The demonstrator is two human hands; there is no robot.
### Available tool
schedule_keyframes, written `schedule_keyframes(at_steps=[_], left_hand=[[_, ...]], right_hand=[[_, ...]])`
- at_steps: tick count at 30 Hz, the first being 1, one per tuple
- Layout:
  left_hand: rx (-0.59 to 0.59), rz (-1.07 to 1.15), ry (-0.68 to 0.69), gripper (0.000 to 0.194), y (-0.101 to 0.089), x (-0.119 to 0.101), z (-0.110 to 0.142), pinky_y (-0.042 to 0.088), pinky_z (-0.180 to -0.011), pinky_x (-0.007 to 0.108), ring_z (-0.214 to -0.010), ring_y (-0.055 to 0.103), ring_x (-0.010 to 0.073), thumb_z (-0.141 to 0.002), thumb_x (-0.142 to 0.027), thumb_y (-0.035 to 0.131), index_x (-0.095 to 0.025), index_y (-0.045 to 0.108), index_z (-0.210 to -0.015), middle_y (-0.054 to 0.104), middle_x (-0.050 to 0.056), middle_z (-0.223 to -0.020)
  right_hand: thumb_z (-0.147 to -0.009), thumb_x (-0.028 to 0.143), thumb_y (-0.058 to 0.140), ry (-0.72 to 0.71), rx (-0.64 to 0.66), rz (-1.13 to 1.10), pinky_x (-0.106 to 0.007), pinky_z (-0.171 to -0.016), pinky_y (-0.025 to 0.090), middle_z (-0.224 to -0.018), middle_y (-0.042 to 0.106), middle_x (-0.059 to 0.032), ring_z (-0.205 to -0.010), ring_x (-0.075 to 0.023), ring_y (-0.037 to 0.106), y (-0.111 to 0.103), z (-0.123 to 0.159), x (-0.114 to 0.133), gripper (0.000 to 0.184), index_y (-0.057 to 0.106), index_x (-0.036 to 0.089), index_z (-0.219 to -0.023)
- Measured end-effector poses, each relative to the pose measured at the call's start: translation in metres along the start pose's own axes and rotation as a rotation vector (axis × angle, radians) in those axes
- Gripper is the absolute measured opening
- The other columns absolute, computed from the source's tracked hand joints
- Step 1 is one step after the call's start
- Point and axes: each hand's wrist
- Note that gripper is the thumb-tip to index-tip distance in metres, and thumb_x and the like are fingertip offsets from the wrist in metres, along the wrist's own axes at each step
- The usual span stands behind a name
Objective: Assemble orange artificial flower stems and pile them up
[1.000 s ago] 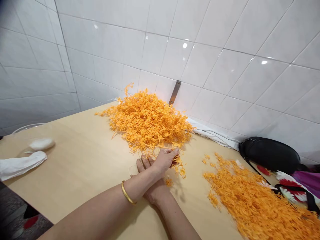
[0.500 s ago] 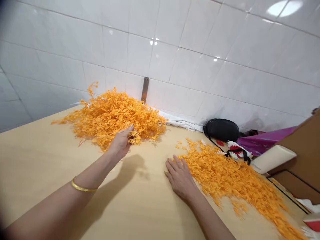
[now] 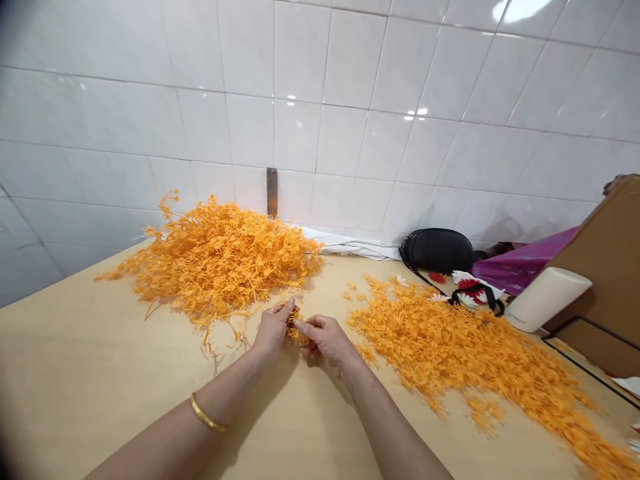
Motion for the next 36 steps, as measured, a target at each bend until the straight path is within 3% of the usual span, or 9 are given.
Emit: schedule_keyframes(at_steps=[4,8,12,15,19,24,29,34,36], left_hand=[[0.022,-0.009,0.003,0.033,-0.008,0.005,-0.003,0.028,-0.04,0.018,-0.038,0.039,0.0055,-0.058,-0.043,0.065,-0.013,0.052,-0.056,0.044,-0.004,-0.043],[0.094,-0.045,-0.029,0.028,-0.016,0.005,-0.003,0.027,-0.04,0.018,-0.039,0.041,0.0054,-0.063,-0.038,0.063,-0.011,0.055,-0.06,0.047,-0.002,-0.045],[0.166,-0.019,-0.049,0.027,-0.018,0.003,-0.003,0.031,-0.043,0.019,-0.042,0.042,0.0053,-0.063,-0.037,0.064,-0.012,0.056,-0.061,0.048,-0.001,-0.05],[0.199,-0.067,-0.057,0.028,-0.016,0.004,-0.004,0.032,-0.043,0.019,-0.043,0.043,0.0056,-0.063,-0.039,0.065,-0.012,0.056,-0.06,0.049,-0.001,-0.051],[0.157,-0.114,-0.029,0.03,-0.012,0.005,-0.006,0.033,-0.044,0.019,-0.043,0.043,0.0058,-0.063,-0.042,0.063,-0.014,0.055,-0.06,0.048,-0.002,-0.05],[0.111,-0.184,0.043,0.035,-0.007,0.004,-0.002,0.026,-0.039,0.018,-0.036,0.035,0.0041,-0.061,-0.045,0.063,-0.014,0.05,-0.053,0.04,-0.006,-0.04],[0.127,-0.186,0.108,0.038,-0.004,0.006,-0.003,0.024,-0.038,0.018,-0.036,0.032,0.0031,-0.06,-0.046,0.063,-0.014,0.045,-0.05,0.038,-0.007,-0.039],[-0.134,-0.077,0.124,0.041,-0.007,0.008,-0.017,0.024,-0.037,0.018,-0.035,0.033,0.0035,-0.06,-0.051,0.061,-0.016,0.042,-0.052,0.038,-0.007,-0.04],[-0.11,-0.103,0.121,0.041,-0.009,0.008,-0.018,0.025,-0.038,0.018,-0.035,0.033,0.0035,-0.062,-0.051,0.059,-0.015,0.043,-0.052,0.039,-0.006,-0.041]], right_hand=[[-0.059,0.046,0.065,0.001,-0.022,-0.061,-0.018,-0.031,0.023,-0.038,0.041,0.008,-0.029,-0.0053,0.033,-0.007,-0.007,-0.011,0.035,0.044,0.018,-0.062],[-0.062,0.04,0.063,-0.045,-0.03,-0.072,-0.017,-0.035,0.022,-0.043,0.04,0.0076,-0.035,-0.0043,0.032,-0.021,-0.009,-0.013,0.028,0.049,0.016,-0.066],[-0.068,0.036,0.058,-0.092,0.119,0.064,-0.019,-0.04,0.023,-0.049,0.041,0.0061,-0.041,-0.0041,0.031,-0.025,-0.001,-0.006,0.023,0.052,0.014,-0.068],[-0.072,0.033,0.052,-0.093,0.108,0.218,-0.019,-0.041,0.021,-0.046,0.035,0.007,-0.041,-0.0044,0.027,-0.025,0.004,-0.003,0.022,0.047,0.016,-0.061],[-0.076,0.03,0.046,-0.132,0.026,0.39,-0.019,-0.042,0.023,-0.046,0.035,0.0061,-0.042,-0.0049,0.03,-0.022,0.008,-0.001,0.028,0.038,0.017,-0.053],[-0.081,0.038,0.038,-0.046,0.233,0.269,-0.019,-0.042,0.03,-0.049,0.038,0.0051,-0.041,-0.0055,0.036,-0.017,0.017,0.003,0.033,0.036,0.018,-0.055],[-0.081,0.039,0.039,-0.128,0.237,0.453,-0.019,-0.041,0.026,-0.044,0.034,0.0055,-0.04,-0.0056,0.031,-0.016,0.03,0.018,0.037,0.036,0.018,-0.051],[-0.076,0.038,0.048,-0.04,0.643,0.37,-0.02,-0.044,0.032,-0.047,0.043,0.0025,-0.042,-0.007,0.04,-0.012,0.051,0.033,0.033,0.044,0.016,-0.051],[-0.075,0.039,0.048,-0.026,0.539,0.251,-0.021,-0.046,0.034,-0.051,0.047,0.0018,-0.044,-0.0077,0.045,-0.012,0.047,0.028,0.03,0.046,0.016,-0.056]])
Point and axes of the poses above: each hand's wrist, its own z-axis away from the middle knuckle, its own y-axis out of the palm, x = y × z
